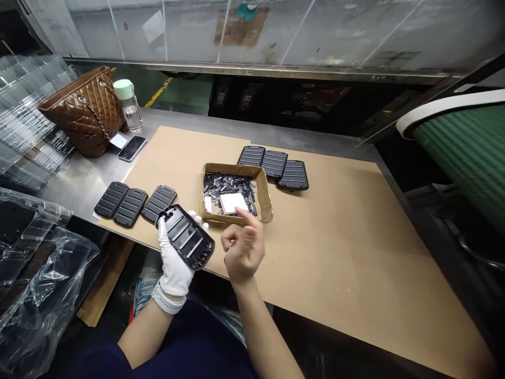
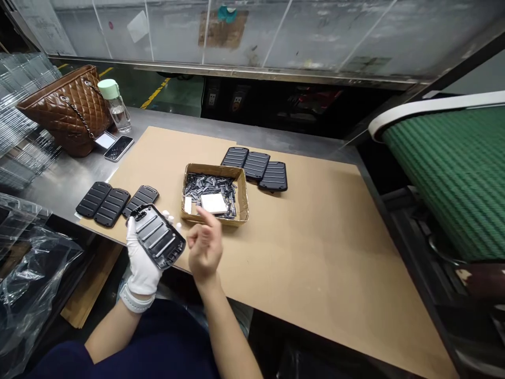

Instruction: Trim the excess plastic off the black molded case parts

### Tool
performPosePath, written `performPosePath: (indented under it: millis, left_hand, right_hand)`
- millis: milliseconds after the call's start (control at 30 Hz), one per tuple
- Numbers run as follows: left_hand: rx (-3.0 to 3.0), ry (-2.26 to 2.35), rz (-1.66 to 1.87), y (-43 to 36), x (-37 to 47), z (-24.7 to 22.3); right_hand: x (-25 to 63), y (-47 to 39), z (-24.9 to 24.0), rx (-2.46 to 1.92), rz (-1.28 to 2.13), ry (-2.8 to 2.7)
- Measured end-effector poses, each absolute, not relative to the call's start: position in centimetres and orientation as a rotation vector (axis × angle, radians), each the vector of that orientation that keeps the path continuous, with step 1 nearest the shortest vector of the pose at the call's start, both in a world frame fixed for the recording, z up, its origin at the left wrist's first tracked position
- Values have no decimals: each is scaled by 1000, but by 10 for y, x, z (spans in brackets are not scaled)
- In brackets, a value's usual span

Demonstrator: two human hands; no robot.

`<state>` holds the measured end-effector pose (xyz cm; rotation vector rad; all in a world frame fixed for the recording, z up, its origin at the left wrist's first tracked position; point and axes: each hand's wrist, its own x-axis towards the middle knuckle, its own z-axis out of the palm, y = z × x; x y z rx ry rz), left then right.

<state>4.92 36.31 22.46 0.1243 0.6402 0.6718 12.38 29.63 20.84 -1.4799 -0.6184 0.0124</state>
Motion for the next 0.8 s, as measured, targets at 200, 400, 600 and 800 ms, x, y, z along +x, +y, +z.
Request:
performPosePath:
  millis: [200,400,600,800]
  left_hand:
    - [174,665,764,376,43,225]
    - [186,661,775,378,43,221]
    - [225,650,512,380,39,220]
    - [316,468,288,380,32,211]
  right_hand:
    - [146,297,160,-1476,-104,-738]
    - [143,297,149,-1478,4,-825]
    - [150,304,164,-1489,113,-852]
    - [146,309,180,-1317,236,-690]
